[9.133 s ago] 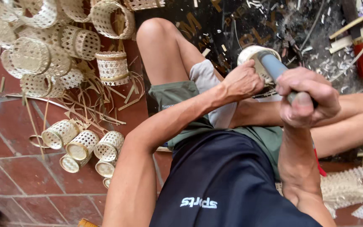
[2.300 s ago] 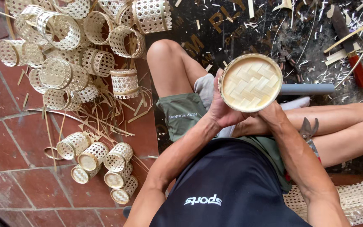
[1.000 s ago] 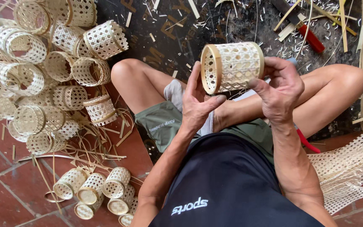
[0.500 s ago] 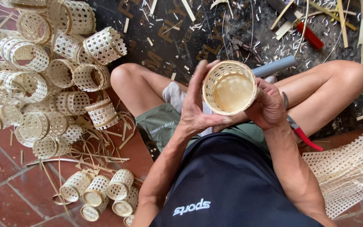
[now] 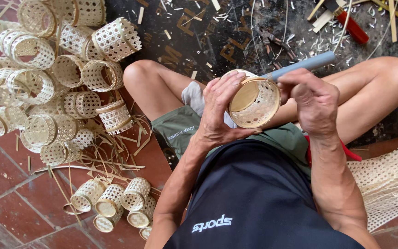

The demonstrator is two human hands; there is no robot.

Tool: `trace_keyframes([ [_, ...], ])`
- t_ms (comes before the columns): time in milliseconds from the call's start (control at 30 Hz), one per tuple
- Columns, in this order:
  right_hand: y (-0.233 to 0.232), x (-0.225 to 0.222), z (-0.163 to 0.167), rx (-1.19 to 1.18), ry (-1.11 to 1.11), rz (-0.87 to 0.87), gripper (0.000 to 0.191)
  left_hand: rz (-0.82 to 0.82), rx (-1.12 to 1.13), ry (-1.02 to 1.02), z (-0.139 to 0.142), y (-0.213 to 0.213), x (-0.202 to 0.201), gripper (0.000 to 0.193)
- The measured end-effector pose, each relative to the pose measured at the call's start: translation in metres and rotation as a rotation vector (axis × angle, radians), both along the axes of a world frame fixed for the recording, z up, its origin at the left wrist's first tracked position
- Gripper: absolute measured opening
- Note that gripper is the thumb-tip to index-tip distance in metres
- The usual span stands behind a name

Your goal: The person sits on the workshop floor assembling woven bamboo basket bodies. They bend a thin bamboo strip around a woven cylinder, press the cylinder onto a round wooden base using a gray pipe to seat it, squeeze glue around the rim, tuck and trim bamboo strips by hand and with pliers, and cut strip ends with a knife.

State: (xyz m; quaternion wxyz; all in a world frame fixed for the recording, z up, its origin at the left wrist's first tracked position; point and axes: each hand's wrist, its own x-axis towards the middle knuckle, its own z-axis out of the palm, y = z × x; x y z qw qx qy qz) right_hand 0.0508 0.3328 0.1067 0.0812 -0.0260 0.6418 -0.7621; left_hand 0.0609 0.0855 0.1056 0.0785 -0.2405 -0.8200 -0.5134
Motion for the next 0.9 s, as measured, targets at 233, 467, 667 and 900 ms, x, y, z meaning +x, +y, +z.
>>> trace_keyframes([
  [233,-0.025,-0.012,0.017,0.471,0.269,0.108,0.022,-0.015,0.538,-0.553,-0.012,-0.019,0.021,0.123],
  [467,-0.034,-0.016,-0.003,0.298,0.208,0.180,0.019,-0.009,1.326,-1.245,-0.057,-0.025,0.049,0.120],
  [667,0.010,-0.033,-0.014,0.287,0.252,0.219,0.019,-0.304,1.336,-1.443,-0.105,-0.019,0.049,0.112],
  [900,0.069,-0.089,-0.047,0.400,0.165,0.138,0.021,-0.155,1.487,-1.418,-0.127,0.017,0.027,0.104],
])
